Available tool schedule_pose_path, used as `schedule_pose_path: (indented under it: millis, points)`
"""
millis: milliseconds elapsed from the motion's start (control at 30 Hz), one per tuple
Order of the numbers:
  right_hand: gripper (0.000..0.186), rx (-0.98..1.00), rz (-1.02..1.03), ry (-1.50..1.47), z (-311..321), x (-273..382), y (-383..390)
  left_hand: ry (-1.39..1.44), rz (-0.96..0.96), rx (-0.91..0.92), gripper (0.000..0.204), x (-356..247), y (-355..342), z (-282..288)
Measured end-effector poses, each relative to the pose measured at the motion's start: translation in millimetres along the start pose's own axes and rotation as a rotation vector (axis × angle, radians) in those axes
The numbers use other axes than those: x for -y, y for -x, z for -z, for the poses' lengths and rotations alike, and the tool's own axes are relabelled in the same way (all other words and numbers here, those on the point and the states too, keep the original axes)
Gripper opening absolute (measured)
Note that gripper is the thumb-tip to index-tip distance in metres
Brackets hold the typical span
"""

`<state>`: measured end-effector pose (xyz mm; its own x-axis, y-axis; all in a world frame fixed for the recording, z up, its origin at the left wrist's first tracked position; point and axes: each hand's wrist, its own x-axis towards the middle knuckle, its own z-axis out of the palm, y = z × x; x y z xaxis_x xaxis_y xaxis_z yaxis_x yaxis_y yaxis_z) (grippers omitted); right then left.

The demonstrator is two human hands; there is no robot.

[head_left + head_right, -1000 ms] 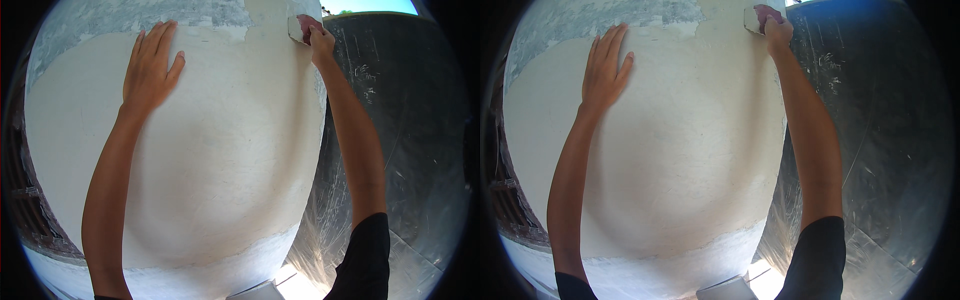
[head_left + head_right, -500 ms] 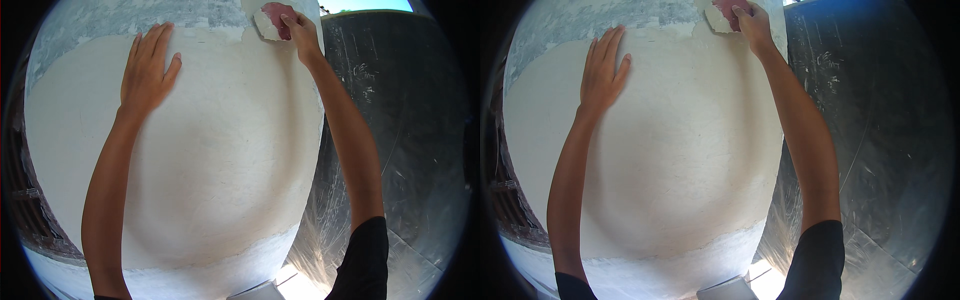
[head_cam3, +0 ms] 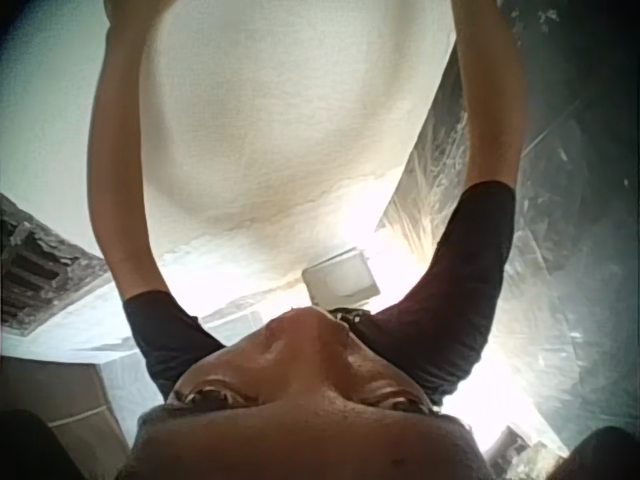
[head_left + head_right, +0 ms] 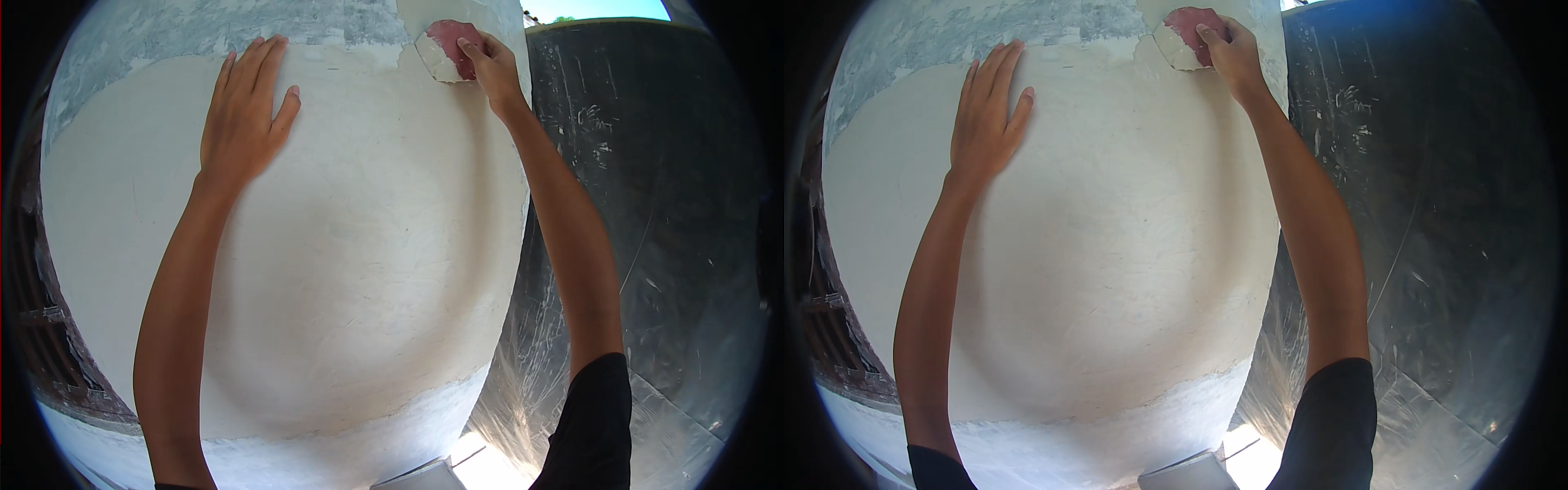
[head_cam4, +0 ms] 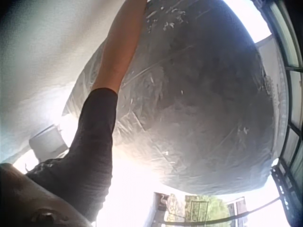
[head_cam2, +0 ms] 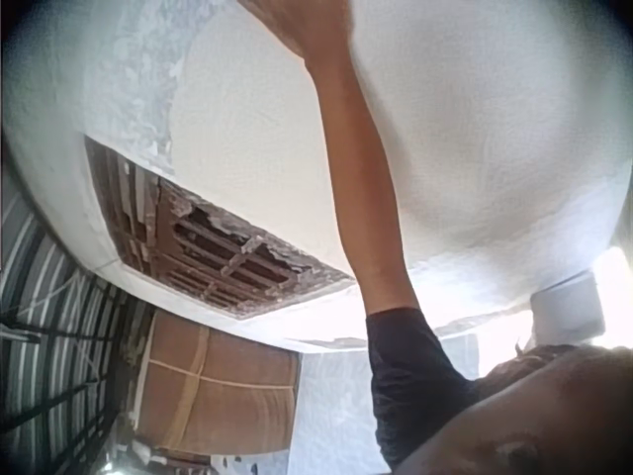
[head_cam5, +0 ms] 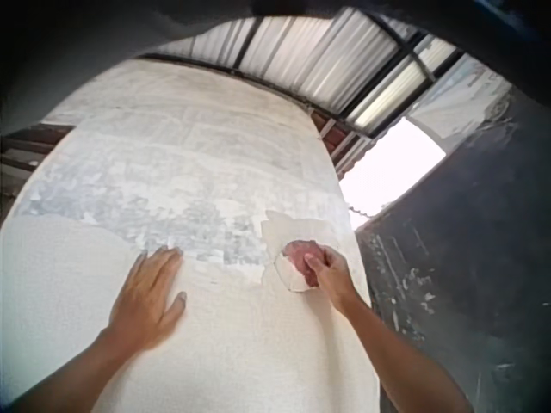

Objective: The person applies wall putty to a wall using a putty scraper, smoothing the surface.

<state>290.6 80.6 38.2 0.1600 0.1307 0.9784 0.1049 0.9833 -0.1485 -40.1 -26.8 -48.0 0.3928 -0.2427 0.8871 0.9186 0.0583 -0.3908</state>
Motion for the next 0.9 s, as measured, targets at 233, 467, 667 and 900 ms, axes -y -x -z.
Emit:
schedule_pose_path:
  millis: [233, 467, 667, 900]
  points:
    - [0.037, -0.360, -0.176, -0.143, 12.6, 3.1, -3.1, 0.004, -0.003, 0.008, 0.054, -2.6, -1.6, 1.1]
    - [0.040, -0.135, -0.046, 0.109, 14.5, 8.7, 5.5, 0.002, -0.002, -0.003, 0.054, -3.0, -2.3, 0.7]
    - [0.042, 0.002, -0.033, 0.027, 11.6, 5.6, 12.9, -0.004, -0.006, -0.003, 0.054, 1.0, 0.6, -1.0]
    - [0.034, -0.183, -0.095, -0.113, 12.9, 7.6, 5.6, -0.006, -0.007, 0.001, 0.055, -0.7, -0.7, 1.1]
